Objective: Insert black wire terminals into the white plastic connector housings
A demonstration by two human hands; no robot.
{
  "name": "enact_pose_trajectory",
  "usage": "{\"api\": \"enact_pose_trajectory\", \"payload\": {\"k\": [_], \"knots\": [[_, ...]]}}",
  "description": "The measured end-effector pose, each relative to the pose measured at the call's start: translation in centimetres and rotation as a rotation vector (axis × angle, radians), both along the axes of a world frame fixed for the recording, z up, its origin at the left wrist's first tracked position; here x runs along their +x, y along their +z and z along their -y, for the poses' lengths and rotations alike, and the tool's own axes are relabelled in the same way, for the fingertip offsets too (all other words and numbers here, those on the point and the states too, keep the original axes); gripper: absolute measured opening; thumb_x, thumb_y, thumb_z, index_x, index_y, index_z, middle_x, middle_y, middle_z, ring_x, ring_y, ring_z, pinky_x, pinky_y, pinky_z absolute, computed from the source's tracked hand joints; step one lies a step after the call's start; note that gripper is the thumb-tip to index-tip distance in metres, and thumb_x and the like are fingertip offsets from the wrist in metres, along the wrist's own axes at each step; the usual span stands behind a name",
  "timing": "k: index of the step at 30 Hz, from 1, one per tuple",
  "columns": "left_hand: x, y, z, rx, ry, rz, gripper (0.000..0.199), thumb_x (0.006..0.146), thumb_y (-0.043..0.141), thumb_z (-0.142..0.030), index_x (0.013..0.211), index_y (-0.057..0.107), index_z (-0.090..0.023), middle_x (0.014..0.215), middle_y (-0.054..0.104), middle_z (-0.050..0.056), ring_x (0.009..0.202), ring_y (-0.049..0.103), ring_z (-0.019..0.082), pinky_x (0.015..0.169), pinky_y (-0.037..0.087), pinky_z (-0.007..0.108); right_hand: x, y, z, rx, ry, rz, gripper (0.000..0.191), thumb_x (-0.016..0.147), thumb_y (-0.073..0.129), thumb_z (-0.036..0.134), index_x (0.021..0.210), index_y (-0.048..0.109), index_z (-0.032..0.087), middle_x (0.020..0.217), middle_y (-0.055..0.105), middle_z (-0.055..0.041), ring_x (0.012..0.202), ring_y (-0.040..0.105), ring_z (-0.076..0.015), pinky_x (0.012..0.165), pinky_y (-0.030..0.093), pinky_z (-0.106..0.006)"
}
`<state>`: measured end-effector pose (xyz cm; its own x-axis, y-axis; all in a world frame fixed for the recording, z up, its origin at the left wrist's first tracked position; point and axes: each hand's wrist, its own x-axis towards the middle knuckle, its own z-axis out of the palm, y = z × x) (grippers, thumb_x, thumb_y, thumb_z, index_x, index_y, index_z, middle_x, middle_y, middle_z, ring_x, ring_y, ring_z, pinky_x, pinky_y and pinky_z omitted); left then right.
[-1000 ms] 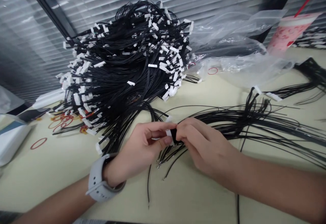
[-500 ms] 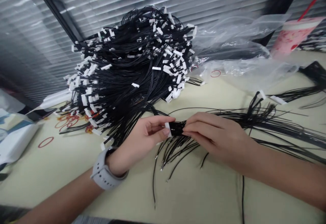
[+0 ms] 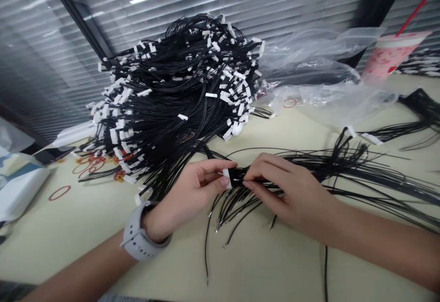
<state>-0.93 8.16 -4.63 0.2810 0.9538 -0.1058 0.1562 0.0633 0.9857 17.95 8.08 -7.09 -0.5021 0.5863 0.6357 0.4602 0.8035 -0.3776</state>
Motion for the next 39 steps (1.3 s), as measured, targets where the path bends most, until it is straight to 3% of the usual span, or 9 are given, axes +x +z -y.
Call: {"api": "enact_pose_trajectory", "payload": {"k": [3,7,11,19,27,33,39], "knots": [[0.1,0.1,0.1,-0.002,0.005,-0.013,0.024,0.073,0.064,-0.011,0.097,0.066,-0.013,0.075,0.065,0.0,0.067,0.056,0.01,0.066,0.046,0.022,0.0,0.1,0.2,0.045,-0.034,-0.019,0.01,0.086,0.047,0.011,0.084,0.055,0.015,0.078,0.055,-0.0032,0.073,0.052,-0.0104,0.065,0.045,-0.022],[0.3,0.2,0.1,0.001,0.0,-0.023,0.025,0.074,0.064,-0.011,0.098,0.066,-0.014,0.072,0.065,0.0,0.065,0.056,0.01,0.065,0.046,0.021,0.1,-0.1,0.2,0.294,-0.088,0.08,0.012,0.084,0.048,0.01,0.079,0.058,0.013,0.073,0.056,-0.0057,0.07,0.052,-0.0139,0.064,0.045,-0.028],[0.3,0.3,0.2,0.02,-0.022,-0.032,0.024,0.075,0.063,-0.013,0.099,0.066,-0.014,0.075,0.067,0.001,0.067,0.058,0.011,0.065,0.046,0.022,0.2,-0.1,0.5,0.439,-0.034,0.14,0.01,0.08,0.053,0.006,0.078,0.059,0.013,0.076,0.059,-0.0068,0.073,0.053,-0.0161,0.067,0.046,-0.031],[0.1,0.4,0.4,0.078,-0.041,-0.136,0.025,0.076,0.063,-0.017,0.101,0.067,-0.016,0.079,0.069,0.002,0.069,0.058,0.011,0.064,0.045,0.021,0.0,-0.1,0.5,0.332,-0.138,0.175,0.017,0.085,0.046,0.011,0.077,0.061,0.011,0.065,0.058,-0.003,0.06,0.054,-0.0125,0.054,0.043,-0.026],[-0.1,0.3,0.4,0.092,-0.094,-0.174,0.027,0.076,0.063,-0.018,0.103,0.066,-0.017,0.089,0.071,0.005,0.077,0.063,0.015,0.07,0.049,0.025,0.0,-0.2,0.4,0.319,-0.11,0.249,0.022,0.086,0.042,0.012,0.075,0.061,0.013,0.065,0.057,-0.0027,0.059,0.053,-0.0127,0.055,0.043,-0.026],[-0.1,0.4,0.3,0.088,-0.12,-0.153,0.027,0.076,0.062,-0.016,0.102,0.066,-0.015,0.091,0.072,0.005,0.079,0.064,0.014,0.072,0.051,0.024,-0.1,0.0,0.5,0.239,-0.089,0.17,0.024,0.087,0.041,0.013,0.074,0.06,0.013,0.064,0.056,-0.0022,0.058,0.052,-0.0117,0.054,0.042,-0.024],[0.1,0.1,0.3,0.113,-0.155,-0.202,0.025,0.074,0.061,-0.014,0.098,0.068,-0.015,0.088,0.071,0.004,0.076,0.063,0.015,0.068,0.051,0.024,-0.3,-1.1,0.5,0.273,-0.012,0.206,0.02,0.08,0.042,0.003,0.077,0.06,0.011,0.07,0.055,-0.0049,0.065,0.049,-0.0146,0.063,0.045,-0.029]]}}
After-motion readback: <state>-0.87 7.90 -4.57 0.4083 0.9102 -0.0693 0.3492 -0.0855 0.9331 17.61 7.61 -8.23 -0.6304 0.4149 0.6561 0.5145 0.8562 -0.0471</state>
